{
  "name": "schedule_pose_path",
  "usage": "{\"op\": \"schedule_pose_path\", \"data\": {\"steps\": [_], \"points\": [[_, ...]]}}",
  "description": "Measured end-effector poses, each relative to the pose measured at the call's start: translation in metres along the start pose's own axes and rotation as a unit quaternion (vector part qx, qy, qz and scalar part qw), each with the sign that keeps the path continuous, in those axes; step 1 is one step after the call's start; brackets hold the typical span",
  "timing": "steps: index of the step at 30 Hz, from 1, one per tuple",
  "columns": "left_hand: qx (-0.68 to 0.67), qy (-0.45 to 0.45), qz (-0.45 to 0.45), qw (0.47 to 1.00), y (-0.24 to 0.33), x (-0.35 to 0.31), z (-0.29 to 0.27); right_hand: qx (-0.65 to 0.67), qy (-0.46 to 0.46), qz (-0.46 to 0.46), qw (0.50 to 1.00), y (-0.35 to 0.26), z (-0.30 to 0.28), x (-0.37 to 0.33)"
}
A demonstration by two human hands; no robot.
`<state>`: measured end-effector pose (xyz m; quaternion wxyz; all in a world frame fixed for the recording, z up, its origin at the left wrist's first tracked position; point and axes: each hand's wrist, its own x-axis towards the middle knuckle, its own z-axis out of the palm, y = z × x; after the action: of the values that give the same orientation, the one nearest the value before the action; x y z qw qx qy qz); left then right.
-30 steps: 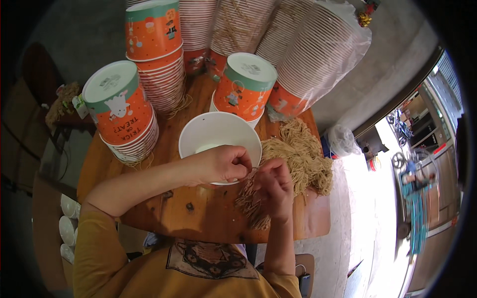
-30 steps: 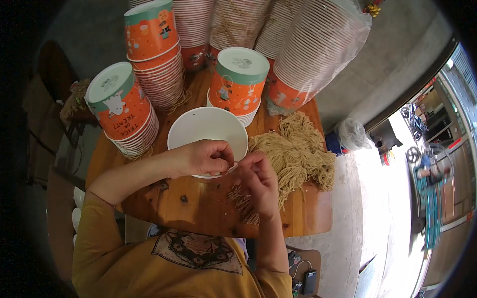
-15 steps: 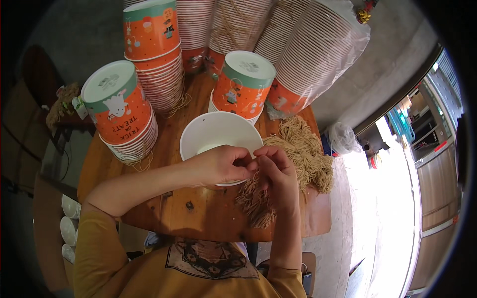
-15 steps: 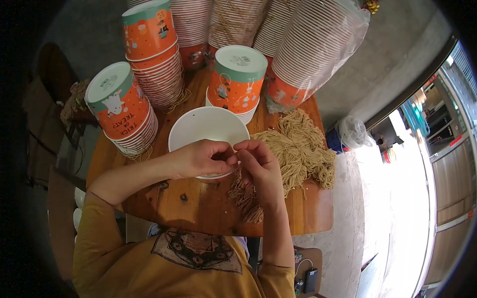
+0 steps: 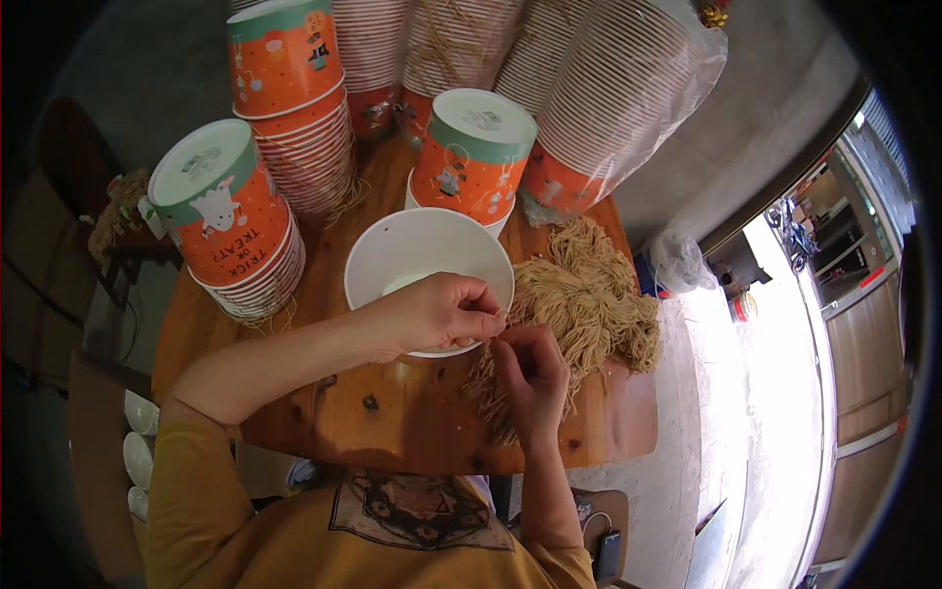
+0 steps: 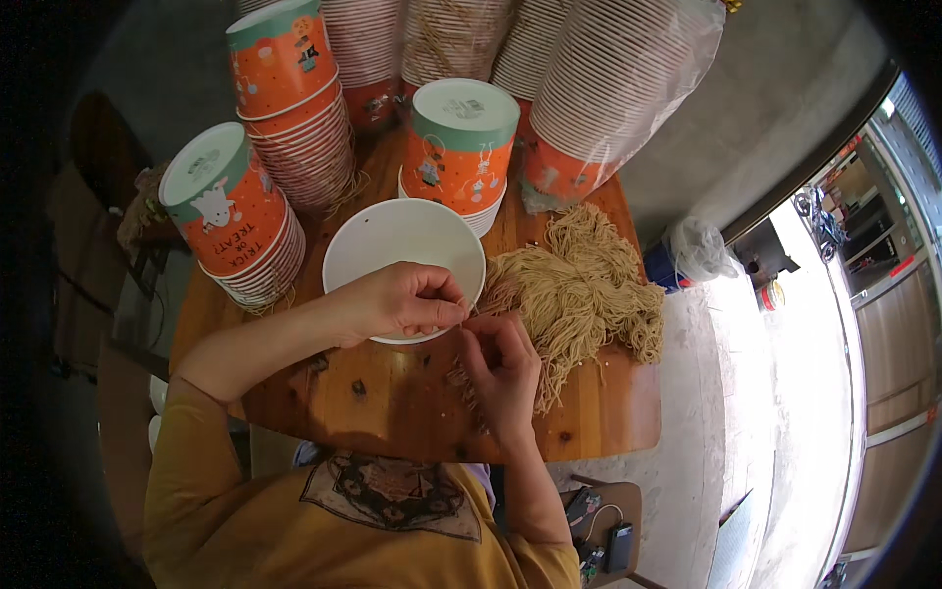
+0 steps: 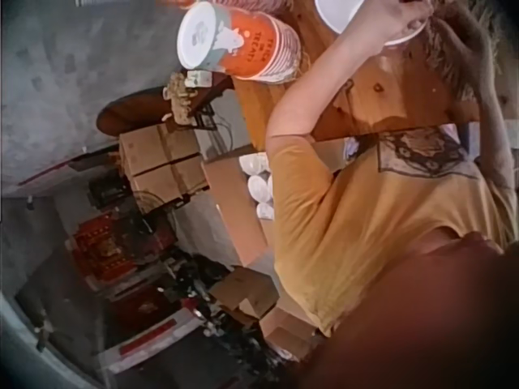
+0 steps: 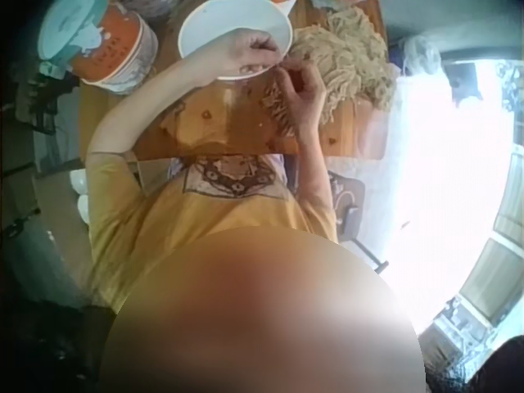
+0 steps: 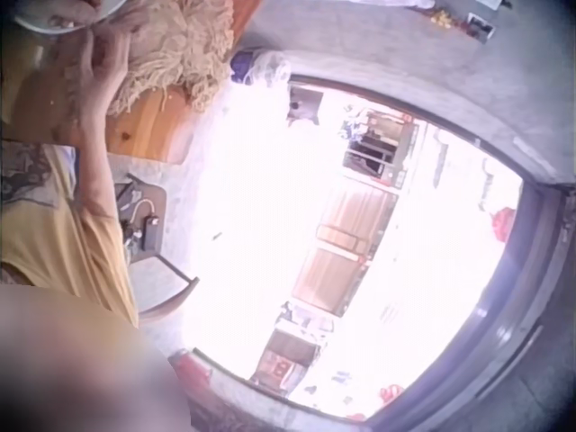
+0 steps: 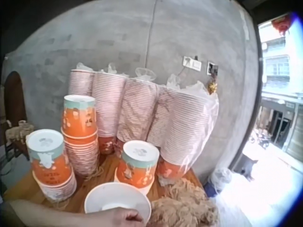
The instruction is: Manually attaching thin rope strings as handles to paper buckets.
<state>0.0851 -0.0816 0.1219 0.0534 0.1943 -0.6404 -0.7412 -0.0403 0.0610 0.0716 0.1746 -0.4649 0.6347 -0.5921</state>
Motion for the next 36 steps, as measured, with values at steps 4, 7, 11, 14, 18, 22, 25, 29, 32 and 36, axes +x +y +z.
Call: {"op": "schedule_pose_path", "data": {"steps": [4,7,11,14,18,22,25,29,32,36], "points": [[0.022,0.009,-0.011,1.000,0.003,0.001,0.001,0.017,0.013,0.031,0.999,-0.008,0.006,-0.003],[0.024,0.017,-0.026,0.999,0.006,0.003,0.001,0.024,0.023,0.051,0.998,-0.024,0.014,-0.004],[-0.024,0.026,-0.043,0.998,0.008,0.006,0.004,0.018,0.044,0.055,0.997,-0.019,0.016,-0.003],[-0.024,0.031,-0.028,0.999,0.007,0.006,0.005,0.040,0.041,0.020,0.998,-0.016,0.018,-0.003],[-0.010,0.026,-0.013,1.000,0.005,0.005,0.001,-0.009,0.033,-0.029,0.999,-0.020,0.017,0.000],[-0.005,0.014,0.003,1.000,0.004,0.003,-0.004,0.030,-0.011,0.017,0.999,-0.014,0.010,-0.001],[-0.007,0.006,0.013,1.000,0.003,0.002,-0.007,0.207,0.006,0.107,0.972,-0.011,0.001,0.002],[0.038,0.000,0.044,0.998,0.002,0.002,-0.009,0.191,0.060,0.098,0.975,-0.015,0.002,0.011],[0.112,0.024,0.109,0.987,-0.001,0.000,-0.003,0.064,0.006,0.030,0.997,-0.011,0.001,0.015],[0.183,0.050,0.142,0.972,0.000,-0.004,0.001,-0.084,0.009,0.021,0.996,-0.023,0.002,0.016]]}}
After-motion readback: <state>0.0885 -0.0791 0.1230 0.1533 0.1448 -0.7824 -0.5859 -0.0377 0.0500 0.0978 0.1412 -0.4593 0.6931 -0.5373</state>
